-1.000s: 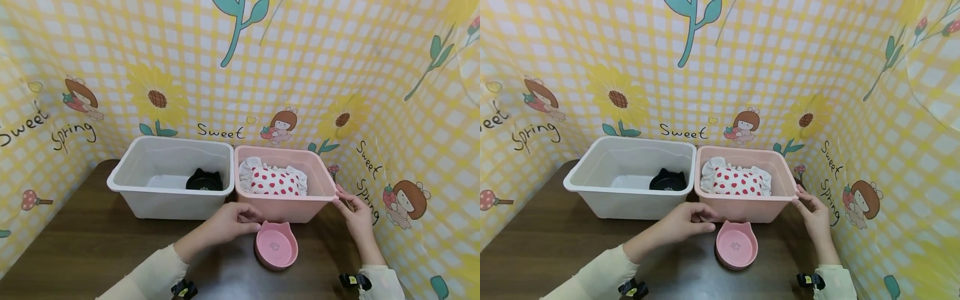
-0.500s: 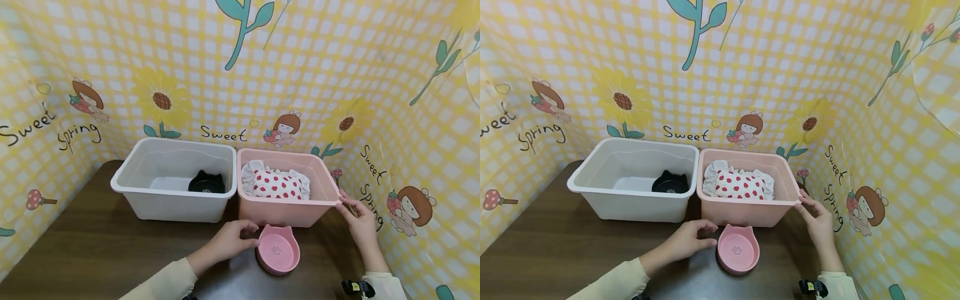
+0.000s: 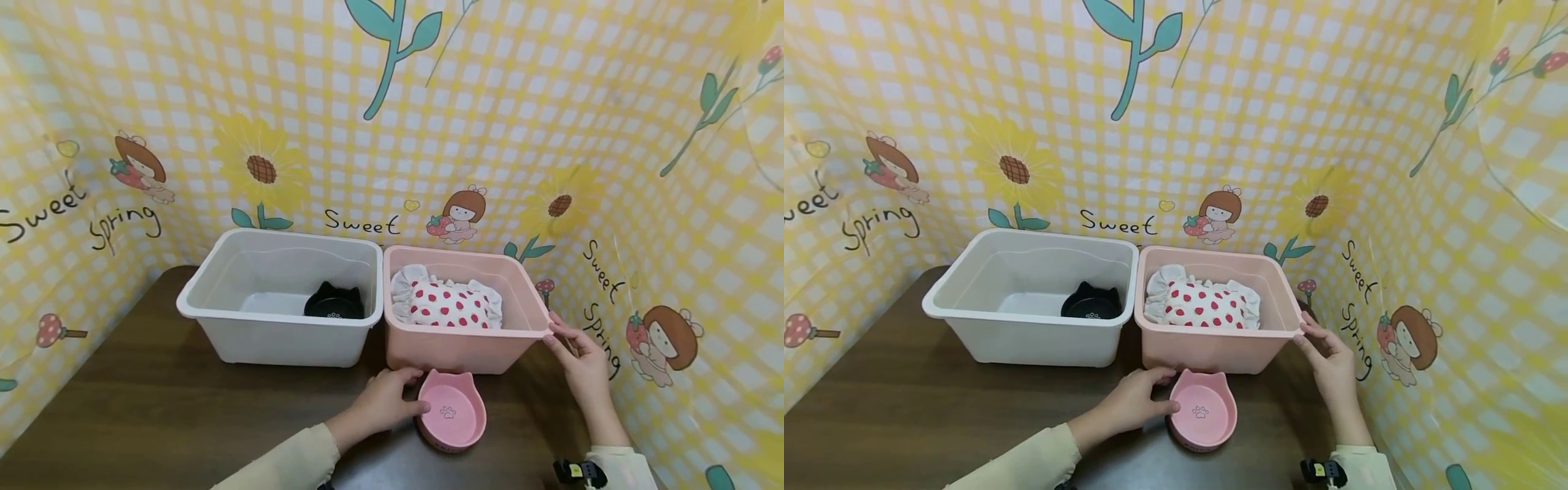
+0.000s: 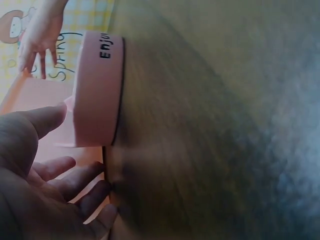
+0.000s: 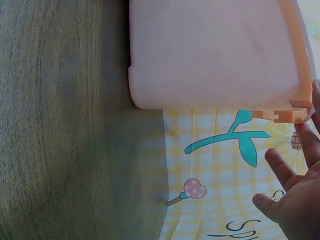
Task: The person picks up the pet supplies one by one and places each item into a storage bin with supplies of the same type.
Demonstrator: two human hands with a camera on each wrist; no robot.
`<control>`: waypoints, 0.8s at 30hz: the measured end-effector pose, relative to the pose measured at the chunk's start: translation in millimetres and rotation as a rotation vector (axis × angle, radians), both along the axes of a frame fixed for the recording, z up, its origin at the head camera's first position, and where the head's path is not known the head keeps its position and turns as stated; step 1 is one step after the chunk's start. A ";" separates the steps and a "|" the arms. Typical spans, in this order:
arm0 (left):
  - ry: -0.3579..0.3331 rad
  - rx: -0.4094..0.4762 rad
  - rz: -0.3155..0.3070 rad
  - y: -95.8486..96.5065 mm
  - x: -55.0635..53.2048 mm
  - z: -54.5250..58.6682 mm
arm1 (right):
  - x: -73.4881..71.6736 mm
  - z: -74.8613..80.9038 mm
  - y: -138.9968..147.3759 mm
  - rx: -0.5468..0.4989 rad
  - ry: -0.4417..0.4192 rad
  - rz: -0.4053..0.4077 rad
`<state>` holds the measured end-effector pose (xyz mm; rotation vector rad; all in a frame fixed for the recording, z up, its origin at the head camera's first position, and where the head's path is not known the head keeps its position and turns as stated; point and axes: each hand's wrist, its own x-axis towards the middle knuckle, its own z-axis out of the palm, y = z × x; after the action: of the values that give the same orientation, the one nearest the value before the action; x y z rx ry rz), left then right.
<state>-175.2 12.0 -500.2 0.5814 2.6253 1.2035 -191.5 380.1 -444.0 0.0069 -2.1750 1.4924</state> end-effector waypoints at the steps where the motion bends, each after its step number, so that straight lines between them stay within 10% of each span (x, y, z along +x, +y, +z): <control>1: 0.006 -0.001 0.003 1.2 -0.3 -1.2 | 0.1 -0.1 -0.4 0.004 -0.002 -0.002; 24: 0.071 0.042 0.140 29.1 -12.7 -8.6 | 0.1 2.6 0.0 0.007 0.007 0.019</control>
<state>-187.9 41.1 -508.8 0.4623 2.7458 1.3040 -191.5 380.0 -441.4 0.0343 -2.1804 1.4932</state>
